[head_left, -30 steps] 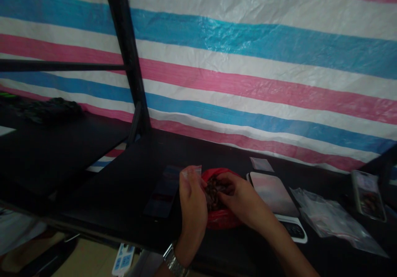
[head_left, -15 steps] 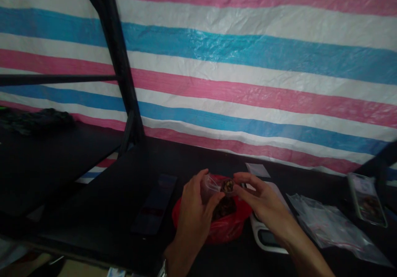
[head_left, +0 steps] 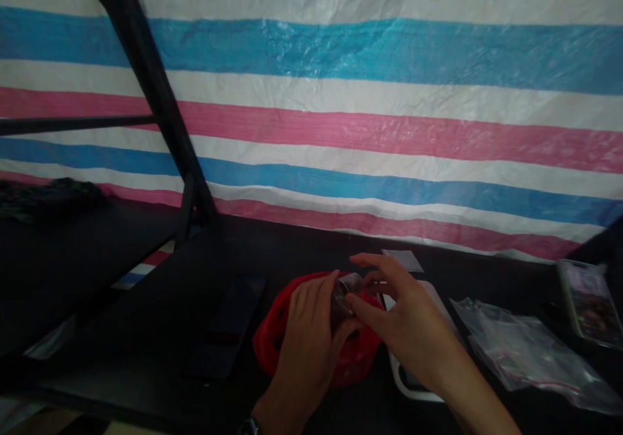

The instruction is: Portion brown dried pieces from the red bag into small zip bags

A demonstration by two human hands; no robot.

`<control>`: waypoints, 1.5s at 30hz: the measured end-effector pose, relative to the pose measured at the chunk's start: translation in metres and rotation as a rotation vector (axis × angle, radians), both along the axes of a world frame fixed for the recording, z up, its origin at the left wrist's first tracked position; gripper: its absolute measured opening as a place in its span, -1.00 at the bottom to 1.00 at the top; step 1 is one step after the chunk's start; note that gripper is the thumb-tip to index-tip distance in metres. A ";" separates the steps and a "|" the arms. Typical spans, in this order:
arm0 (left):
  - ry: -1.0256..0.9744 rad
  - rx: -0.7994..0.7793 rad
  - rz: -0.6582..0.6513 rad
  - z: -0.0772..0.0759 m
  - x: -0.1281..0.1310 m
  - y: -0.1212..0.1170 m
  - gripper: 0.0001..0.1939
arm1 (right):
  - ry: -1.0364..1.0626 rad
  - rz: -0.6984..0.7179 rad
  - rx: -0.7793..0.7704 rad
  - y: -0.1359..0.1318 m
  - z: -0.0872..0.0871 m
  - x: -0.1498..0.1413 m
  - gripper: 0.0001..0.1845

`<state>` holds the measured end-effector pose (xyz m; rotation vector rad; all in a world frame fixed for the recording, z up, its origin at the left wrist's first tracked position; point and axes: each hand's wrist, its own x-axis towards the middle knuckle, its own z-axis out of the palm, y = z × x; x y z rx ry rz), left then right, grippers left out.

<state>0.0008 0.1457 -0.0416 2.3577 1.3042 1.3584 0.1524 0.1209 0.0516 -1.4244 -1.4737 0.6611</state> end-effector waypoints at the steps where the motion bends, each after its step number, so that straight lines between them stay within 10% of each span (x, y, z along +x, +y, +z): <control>1: 0.012 0.004 0.001 0.000 0.001 0.000 -0.41 | -0.006 0.005 0.014 -0.001 0.000 0.000 -0.50; 15: -0.366 -0.299 -0.028 0.001 0.001 -0.006 -0.47 | -0.321 0.086 0.289 -0.007 0.005 -0.011 -0.60; 34: -0.600 -0.489 -0.091 0.013 -0.006 -0.015 -0.45 | -0.214 -0.014 0.358 -0.002 0.003 -0.009 -0.61; 45: -0.833 -0.322 -0.010 0.022 -0.036 -0.013 -0.56 | -0.704 0.134 -0.192 0.000 -0.011 -0.010 -0.51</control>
